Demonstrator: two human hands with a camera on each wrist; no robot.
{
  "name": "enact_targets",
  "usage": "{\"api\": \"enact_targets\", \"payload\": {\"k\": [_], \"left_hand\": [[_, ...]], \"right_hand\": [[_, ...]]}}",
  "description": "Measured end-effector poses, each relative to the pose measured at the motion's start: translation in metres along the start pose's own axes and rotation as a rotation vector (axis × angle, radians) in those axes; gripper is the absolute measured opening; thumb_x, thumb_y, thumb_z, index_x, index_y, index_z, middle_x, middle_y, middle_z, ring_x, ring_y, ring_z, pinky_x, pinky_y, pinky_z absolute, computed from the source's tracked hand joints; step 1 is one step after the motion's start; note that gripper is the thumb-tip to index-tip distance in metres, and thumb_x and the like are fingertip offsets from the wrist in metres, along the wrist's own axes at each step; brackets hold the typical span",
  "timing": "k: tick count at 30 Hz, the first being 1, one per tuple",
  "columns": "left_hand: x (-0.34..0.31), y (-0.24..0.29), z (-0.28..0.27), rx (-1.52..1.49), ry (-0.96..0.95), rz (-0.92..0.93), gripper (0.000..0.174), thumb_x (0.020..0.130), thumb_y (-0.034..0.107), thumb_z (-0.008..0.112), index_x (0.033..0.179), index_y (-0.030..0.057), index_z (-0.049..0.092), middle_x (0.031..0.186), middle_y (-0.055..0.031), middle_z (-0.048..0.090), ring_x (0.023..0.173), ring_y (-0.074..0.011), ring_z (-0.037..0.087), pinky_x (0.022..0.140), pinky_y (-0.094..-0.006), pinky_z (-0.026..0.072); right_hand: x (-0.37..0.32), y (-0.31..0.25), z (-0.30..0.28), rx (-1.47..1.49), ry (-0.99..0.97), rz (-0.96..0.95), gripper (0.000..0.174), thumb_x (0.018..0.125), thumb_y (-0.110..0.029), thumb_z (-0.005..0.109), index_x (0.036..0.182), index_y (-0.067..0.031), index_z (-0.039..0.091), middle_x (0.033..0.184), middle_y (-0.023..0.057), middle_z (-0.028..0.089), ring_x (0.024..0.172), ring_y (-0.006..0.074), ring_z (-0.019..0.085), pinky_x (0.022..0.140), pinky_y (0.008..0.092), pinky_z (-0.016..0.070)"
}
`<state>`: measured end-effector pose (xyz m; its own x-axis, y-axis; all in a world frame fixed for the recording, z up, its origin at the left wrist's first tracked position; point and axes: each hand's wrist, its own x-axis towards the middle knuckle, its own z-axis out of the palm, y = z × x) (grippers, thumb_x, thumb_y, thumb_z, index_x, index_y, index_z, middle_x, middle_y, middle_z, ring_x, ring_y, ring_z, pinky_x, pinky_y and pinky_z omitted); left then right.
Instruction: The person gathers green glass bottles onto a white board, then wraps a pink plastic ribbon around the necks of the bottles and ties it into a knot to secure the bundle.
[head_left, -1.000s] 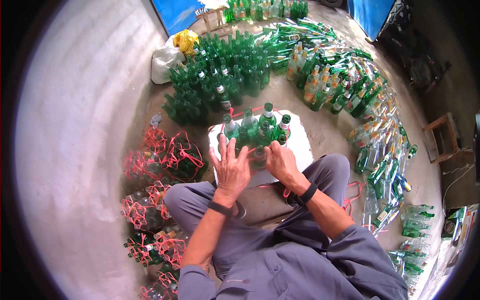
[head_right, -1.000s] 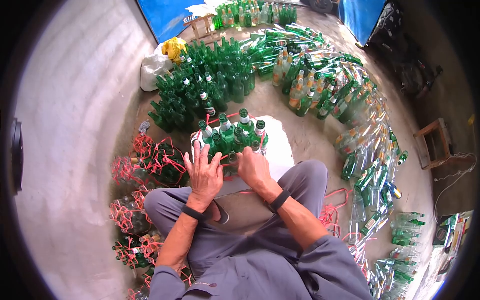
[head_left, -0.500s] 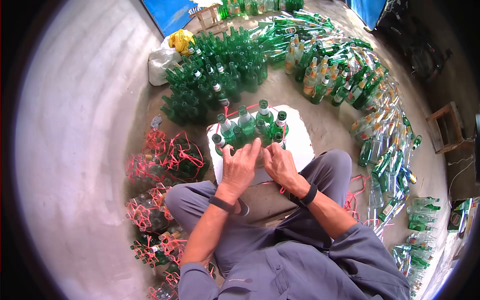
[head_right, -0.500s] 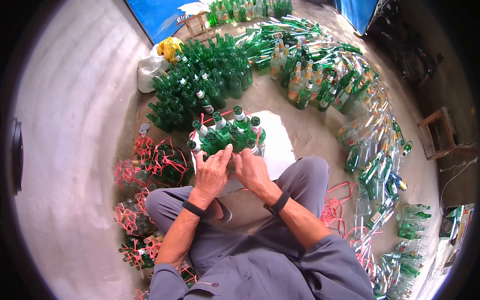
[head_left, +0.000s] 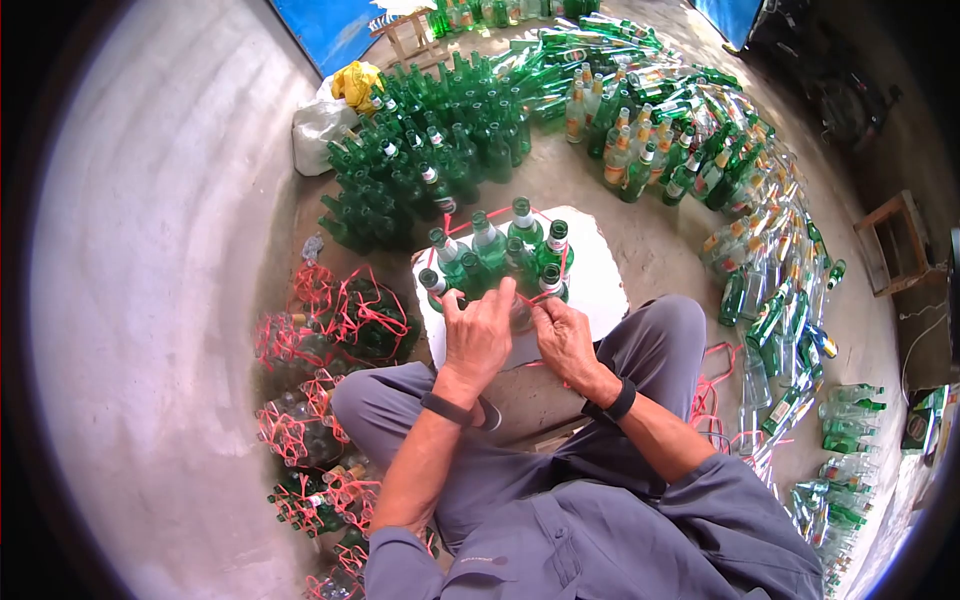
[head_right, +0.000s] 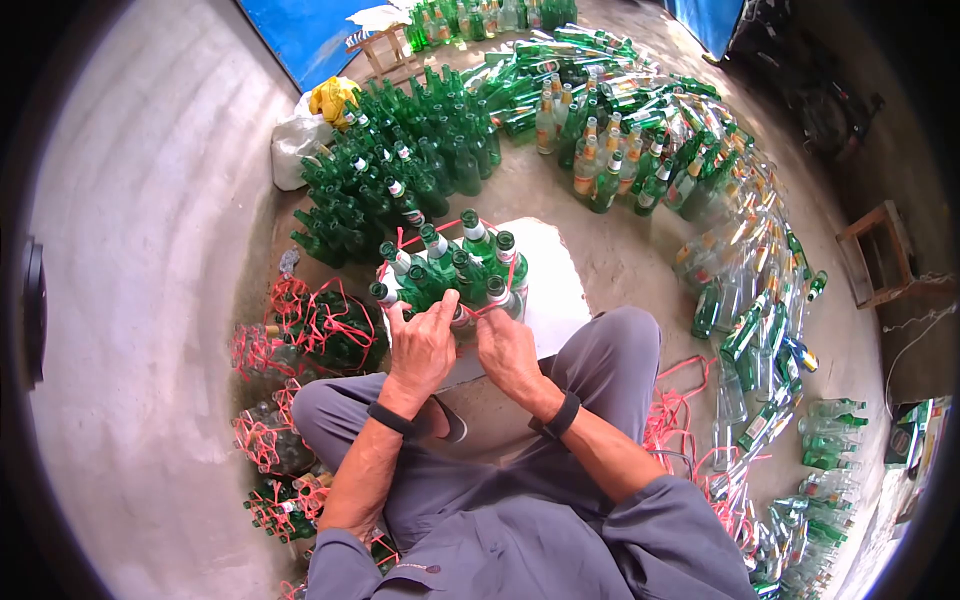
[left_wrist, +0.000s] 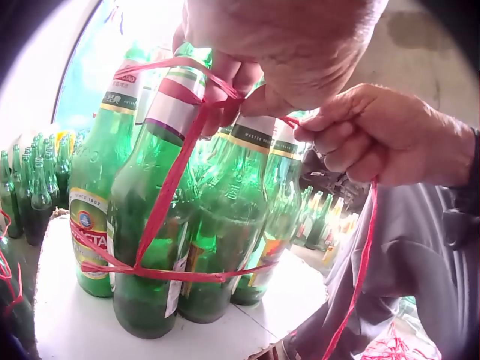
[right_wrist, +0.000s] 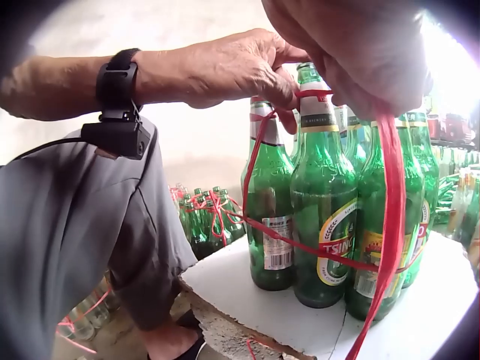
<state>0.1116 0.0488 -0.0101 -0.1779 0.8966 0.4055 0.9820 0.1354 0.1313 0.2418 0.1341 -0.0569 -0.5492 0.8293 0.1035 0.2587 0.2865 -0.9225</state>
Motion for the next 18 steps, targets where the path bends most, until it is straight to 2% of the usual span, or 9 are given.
{"api": "enact_targets", "payload": {"k": [1,2,3,4,5,7,11,15,18], "left_hand": [[0.001,0.001,-0.001,0.006,-0.003,-0.001,0.043,0.084,0.005,0.056,0.126,0.0065,0.052,0.087,-0.0066,0.064,0.076,-0.0224,0.065,0.088,-0.0474,0.0365],[0.002,0.001,-0.001,0.012,-0.007,-0.003,0.041,0.083,0.005,0.056,0.124,0.0071,0.053,0.086,-0.0064,0.063,0.076,-0.0226,0.065,0.088,-0.0474,0.0365],[0.002,0.0,-0.001,0.011,-0.008,-0.003,0.041,0.083,0.005,0.056,0.124,0.0071,0.053,0.086,-0.0064,0.063,0.076,-0.0226,0.065,0.088,-0.0474,0.0365],[0.002,0.0,-0.002,0.016,-0.057,-0.016,0.046,0.081,0.004,0.058,0.127,0.0068,0.053,0.095,-0.0084,0.066,0.08,-0.0232,0.066,0.089,-0.0479,0.0366],[0.002,0.0,-0.002,0.021,-0.106,-0.029,0.051,0.078,0.004,0.061,0.129,0.0066,0.054,0.104,-0.0104,0.07,0.084,-0.0238,0.068,0.09,-0.0483,0.0367],[0.002,0.0,-0.004,0.018,-0.121,-0.04,0.052,0.078,0.004,0.061,0.129,0.0068,0.054,0.104,-0.0102,0.07,0.087,-0.0235,0.068,0.091,-0.0485,0.0367],[0.002,0.0,-0.003,-0.043,-0.097,-0.052,0.053,0.076,0.004,0.062,0.128,0.0069,0.053,0.105,-0.0109,0.069,0.1,-0.0243,0.066,0.095,-0.0503,0.0359],[0.005,0.001,-0.003,0.041,-0.02,0.014,0.052,0.074,0.004,0.063,0.125,0.0056,0.054,0.105,-0.012,0.069,0.106,-0.0266,0.064,0.099,-0.052,0.0347],[0.009,0.002,-0.002,0.027,0.02,0.041,0.037,0.079,0.004,0.061,0.116,0.0036,0.053,0.094,-0.0134,0.066,0.103,-0.0297,0.063,0.099,-0.0569,0.0351]], "right_hand": [[0.0,0.001,0.0,0.069,0.004,0.002,0.02,0.095,-0.013,0.06,0.091,0.0053,0.066,0.069,0.0131,0.064,0.062,0.0166,0.059,0.061,0.0339,0.0469],[-0.002,0.002,-0.001,0.069,0.004,0.003,0.02,0.095,-0.013,0.06,0.091,0.0053,0.066,0.069,0.0131,0.064,0.062,0.0166,0.059,0.061,0.0339,0.0469],[-0.004,-0.004,-0.004,0.134,-0.02,0.033,0.022,0.094,-0.015,0.058,0.091,0.0053,0.066,0.07,0.0179,0.064,0.063,0.0252,0.062,0.062,0.0385,0.0487],[-0.005,-0.006,-0.006,0.198,-0.046,0.063,0.024,0.094,-0.017,0.057,0.092,0.0052,0.067,0.071,0.0226,0.065,0.065,0.0338,0.065,0.064,0.0432,0.0506],[-0.004,-0.005,-0.007,0.198,-0.047,0.064,0.024,0.094,-0.017,0.057,0.092,0.0052,0.067,0.071,0.0226,0.065,0.065,0.0338,0.065,0.064,0.0432,0.0506],[0.002,0.0,-0.009,0.243,-0.108,0.295,0.026,0.092,-0.017,0.057,0.096,0.0053,0.069,0.071,0.0198,0.066,0.066,0.0232,0.065,0.065,0.0389,0.0507],[0.01,0.023,0.01,0.257,-0.038,0.221,0.028,0.091,-0.018,0.056,0.095,0.0051,0.07,0.069,0.0181,0.065,0.065,0.0208,0.063,0.065,0.0374,0.0496],[0.014,0.038,0.024,0.282,0.007,0.329,0.026,0.09,-0.019,0.058,0.092,0.0036,0.071,0.069,0.0149,0.066,0.065,0.019,0.061,0.065,0.0374,0.0486],[0.016,0.038,0.03,0.316,0.021,0.438,0.02,0.088,-0.016,0.062,0.094,0.0013,0.07,0.074,0.0101,0.066,0.069,0.0171,0.061,0.064,0.0365,0.0487]]}}
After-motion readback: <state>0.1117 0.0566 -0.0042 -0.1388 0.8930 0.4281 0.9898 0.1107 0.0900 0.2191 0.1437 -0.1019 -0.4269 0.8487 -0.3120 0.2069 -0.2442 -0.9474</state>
